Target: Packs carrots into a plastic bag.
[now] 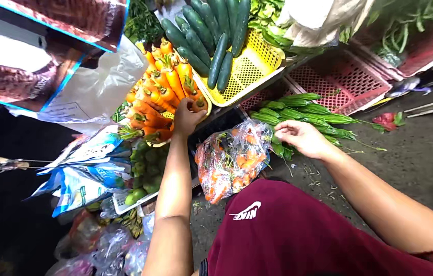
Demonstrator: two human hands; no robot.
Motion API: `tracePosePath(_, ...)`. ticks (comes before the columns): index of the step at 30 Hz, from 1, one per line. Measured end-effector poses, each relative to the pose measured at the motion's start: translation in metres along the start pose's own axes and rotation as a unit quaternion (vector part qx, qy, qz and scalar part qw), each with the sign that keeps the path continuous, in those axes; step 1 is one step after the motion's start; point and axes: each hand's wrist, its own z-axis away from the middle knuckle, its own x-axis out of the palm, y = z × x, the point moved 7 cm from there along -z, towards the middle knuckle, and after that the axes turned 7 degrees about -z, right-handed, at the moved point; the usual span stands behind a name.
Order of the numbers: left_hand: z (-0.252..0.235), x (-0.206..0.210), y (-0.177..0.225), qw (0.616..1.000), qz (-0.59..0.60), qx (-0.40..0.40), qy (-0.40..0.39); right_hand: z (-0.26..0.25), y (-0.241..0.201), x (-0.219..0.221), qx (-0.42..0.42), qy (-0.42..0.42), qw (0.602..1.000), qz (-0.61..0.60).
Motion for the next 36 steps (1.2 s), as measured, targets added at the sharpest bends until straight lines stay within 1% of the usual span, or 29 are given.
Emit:
tracePosePath(2,0.001,0.004,-0.013,0.999,0.044,-0.008,-0.020,-0.020,-0.040,0.032,-0.069,-0.020,0.995,0.075)
tracePosePath(4,0.002,0.003,-0.023,0.992,0.113,-0.006,-0.059,-0.051,-0.081,0.068,-0.136,-0.030,0.983,0.118)
tracePosePath(5,0.003,0.001,-0.028,0.989,0.133,-0.015,-0.070,-0.070,-0.097,0.086,-0.154,-0.029,0.979,0.128)
tracePosePath(6,0.003,-0.003,-0.034,0.989,0.126,-0.032,-0.063,-0.090,-0.110,0.102,-0.161,-0.023,0.977,0.139)
tracePosePath(7,0.001,-0.010,-0.040,0.995,0.079,-0.055,-0.038,-0.111,-0.120,0.117,-0.160,-0.014,0.975,0.154)
tracePosePath(8,-0.004,-0.018,-0.043,0.996,0.002,-0.083,-0.009,-0.129,-0.128,0.129,-0.155,-0.007,0.974,0.167)
tracePosePath(9,-0.010,-0.023,-0.046,0.990,-0.084,-0.116,0.000,-0.142,-0.134,0.137,-0.151,-0.004,0.973,0.173)
tracePosePath(10,-0.015,-0.020,-0.052,0.976,-0.156,-0.151,-0.016,-0.149,-0.136,0.143,-0.146,0.000,0.974,0.171)
tracePosePath(12,-0.027,-0.002,-0.067,0.941,-0.258,-0.205,-0.078,-0.150,-0.136,0.146,-0.156,0.004,0.975,0.160)
tracePosePath(13,-0.030,0.009,-0.073,0.925,-0.288,-0.226,-0.102,-0.142,-0.133,0.144,-0.161,-0.002,0.975,0.151)
tracePosePath(14,-0.032,0.014,-0.076,0.915,-0.309,-0.236,-0.109,-0.131,-0.129,0.138,-0.168,-0.016,0.976,0.136)
tracePosePath(15,-0.034,0.015,-0.077,0.912,-0.315,-0.238,-0.109,-0.119,-0.124,0.130,-0.172,-0.038,0.977,0.120)
tracePosePath(17,-0.029,0.011,-0.075,0.928,-0.281,-0.226,-0.095,-0.089,-0.099,0.110,-0.153,-0.105,0.979,0.084)
tracePosePath(19,-0.022,-0.004,-0.062,0.954,-0.212,-0.210,-0.028,-0.074,-0.059,0.087,-0.098,-0.177,0.977,0.067)
tracePosePath(20,-0.019,-0.012,-0.054,0.964,-0.177,-0.200,0.014,-0.070,-0.039,0.077,-0.065,-0.197,0.976,0.064)
tracePosePath(22,-0.019,-0.019,-0.043,0.971,-0.112,-0.197,0.080,-0.066,-0.007,0.065,-0.012,-0.204,0.976,0.073)
tracePosePath(24,-0.026,-0.012,-0.043,0.967,-0.046,-0.222,0.117,-0.066,0.010,0.067,-0.011,-0.204,0.974,0.099)
tracePosePath(26,-0.031,-0.002,-0.045,0.957,0.012,-0.249,0.146,-0.073,0.010,0.080,-0.039,-0.208,0.970,0.117)
tracePosePath(28,-0.033,0.006,-0.046,0.953,0.044,-0.248,0.167,-0.081,0.000,0.103,-0.067,-0.210,0.965,0.140)
tracePosePath(30,-0.032,0.008,-0.047,0.956,0.031,-0.239,0.168,-0.087,-0.009,0.132,-0.089,-0.229,0.954,0.173)
tracePosePath(31,-0.031,0.005,-0.046,0.958,-0.004,-0.233,0.168,-0.094,-0.007,0.150,-0.089,-0.251,0.943,0.201)
tracePosePath(33,-0.031,-0.004,-0.038,0.956,-0.098,-0.222,0.164,-0.108,0.013,0.188,-0.047,-0.331,0.896,0.292)
tracePosePath(34,-0.032,-0.006,-0.034,0.953,-0.134,-0.218,0.161,-0.114,0.028,0.205,-0.006,-0.369,0.866,0.336)
tracePosePath(35,-0.033,-0.007,-0.034,0.951,-0.156,-0.217,0.156,-0.117,0.043,0.218,0.038,-0.392,0.844,0.364)
tracePosePath(36,-0.035,-0.006,-0.036,0.949,-0.167,-0.221,0.150,-0.121,0.058,0.228,0.073,-0.395,0.837,0.371)
